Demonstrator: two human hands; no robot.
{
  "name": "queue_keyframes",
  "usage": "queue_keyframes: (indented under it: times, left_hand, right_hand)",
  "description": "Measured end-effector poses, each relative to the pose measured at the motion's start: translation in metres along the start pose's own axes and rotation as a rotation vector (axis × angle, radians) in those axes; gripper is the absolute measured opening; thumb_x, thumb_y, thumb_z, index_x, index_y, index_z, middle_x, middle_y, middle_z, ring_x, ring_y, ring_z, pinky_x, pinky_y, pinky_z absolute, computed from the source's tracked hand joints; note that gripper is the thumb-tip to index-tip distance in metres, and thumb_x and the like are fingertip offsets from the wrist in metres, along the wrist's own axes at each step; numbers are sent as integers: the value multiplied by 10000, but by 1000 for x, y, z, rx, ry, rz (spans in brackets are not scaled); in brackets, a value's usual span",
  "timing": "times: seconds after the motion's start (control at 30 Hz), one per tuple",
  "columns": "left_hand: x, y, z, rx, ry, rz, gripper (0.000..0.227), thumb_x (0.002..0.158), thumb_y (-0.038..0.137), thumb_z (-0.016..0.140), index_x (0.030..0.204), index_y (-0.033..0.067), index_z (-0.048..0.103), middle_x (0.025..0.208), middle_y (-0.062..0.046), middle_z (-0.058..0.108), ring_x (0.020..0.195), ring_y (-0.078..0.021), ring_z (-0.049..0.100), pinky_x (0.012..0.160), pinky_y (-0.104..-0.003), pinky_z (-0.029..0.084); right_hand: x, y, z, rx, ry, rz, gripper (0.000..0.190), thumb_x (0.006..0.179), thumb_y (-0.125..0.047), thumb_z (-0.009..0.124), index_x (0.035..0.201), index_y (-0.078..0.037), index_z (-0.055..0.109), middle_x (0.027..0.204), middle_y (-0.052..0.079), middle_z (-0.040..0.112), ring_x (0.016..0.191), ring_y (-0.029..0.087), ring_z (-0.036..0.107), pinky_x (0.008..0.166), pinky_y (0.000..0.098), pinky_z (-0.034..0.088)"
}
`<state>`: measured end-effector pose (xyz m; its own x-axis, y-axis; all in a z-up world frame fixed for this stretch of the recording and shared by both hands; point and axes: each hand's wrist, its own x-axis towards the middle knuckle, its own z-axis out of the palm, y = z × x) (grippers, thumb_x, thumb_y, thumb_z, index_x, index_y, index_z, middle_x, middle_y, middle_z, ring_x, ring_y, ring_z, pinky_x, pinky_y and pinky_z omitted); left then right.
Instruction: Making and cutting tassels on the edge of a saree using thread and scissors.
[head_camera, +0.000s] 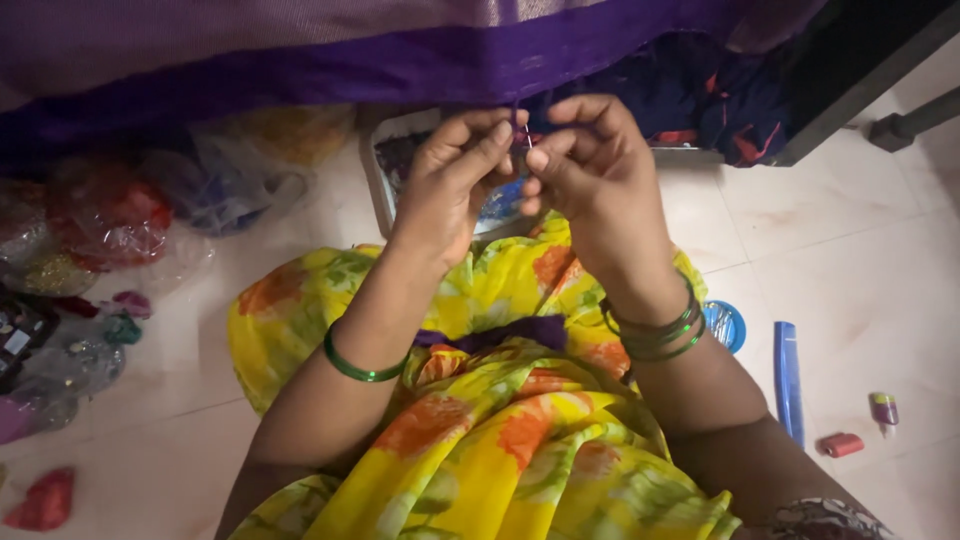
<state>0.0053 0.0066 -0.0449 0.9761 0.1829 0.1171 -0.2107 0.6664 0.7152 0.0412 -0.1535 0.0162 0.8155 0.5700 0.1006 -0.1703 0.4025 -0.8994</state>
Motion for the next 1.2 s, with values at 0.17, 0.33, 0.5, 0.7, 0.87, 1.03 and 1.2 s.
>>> queue_keyframes:
  times: [0.17, 0.33, 0.5, 0.7, 0.87, 1.03, 1.2]
  left_hand:
    - [-2, 1, 3, -84, -63, 30, 133, 1042, 131, 660, 1121, 34, 704, 902, -54, 701, 800, -158, 682, 723, -320, 572]
    - [-4, -1, 6, 6, 41, 53, 136, 1025, 107, 677, 1132, 28, 702, 978, -58, 720, 876, -145, 687, 837, -300, 579]
    - [-5, 0, 8, 31, 81, 59, 144, 1010, 110, 686, 1129, 32, 707, 1009, -36, 724, 883, -124, 679, 848, -286, 559]
    - [-4, 3, 9, 97, 128, 36, 128, 995, 116, 698, 1107, 64, 731, 1065, -14, 734, 962, -87, 655, 844, -260, 503]
    - [-2, 3, 3, 239, 137, 139, 143, 981, 112, 703, 1110, 59, 736, 1099, -29, 755, 963, -73, 644, 821, -245, 485]
    - [-1, 3, 2, 264, 104, 238, 140, 1000, 77, 711, 1116, 0, 727, 1084, -56, 750, 989, -94, 658, 925, -248, 512]
    - [1, 2, 4, 319, 125, 290, 112, 1001, 68, 700, 1084, -8, 703, 1072, -68, 751, 1020, -116, 693, 976, -267, 539]
  right_hand:
    - [-4, 6, 8, -145, 83, -137, 250, 1001, 49, 635, 1246, 9, 608, 999, 68, 676, 839, 131, 669, 761, 280, 590]
    - [-2, 4, 9, -167, 63, -198, 120, 1039, 7, 632, 1155, -11, 608, 997, 42, 662, 825, 115, 646, 735, 259, 552]
    - [2, 4, -6, -118, 36, -273, 59, 1101, -9, 640, 1137, -16, 594, 1056, 17, 641, 841, 97, 586, 721, 254, 492]
    - [-3, -22, -10, 139, 1, -280, 67, 1112, -98, 577, 1166, -77, 543, 1059, 62, 667, 868, 179, 646, 694, 290, 532]
    - [-34, -23, -29, -24, 71, -419, 98, 1170, -91, 603, 1200, -60, 515, 976, 103, 649, 877, 189, 651, 764, 320, 564]
    - [-63, -35, -35, -138, 170, -480, 110, 1177, -68, 613, 1195, -40, 508, 1005, 118, 649, 926, 206, 673, 793, 340, 575]
    - [-83, -42, -34, -231, 211, -539, 121, 1179, -63, 621, 1185, -21, 508, 1018, 133, 665, 935, 217, 690, 801, 350, 579]
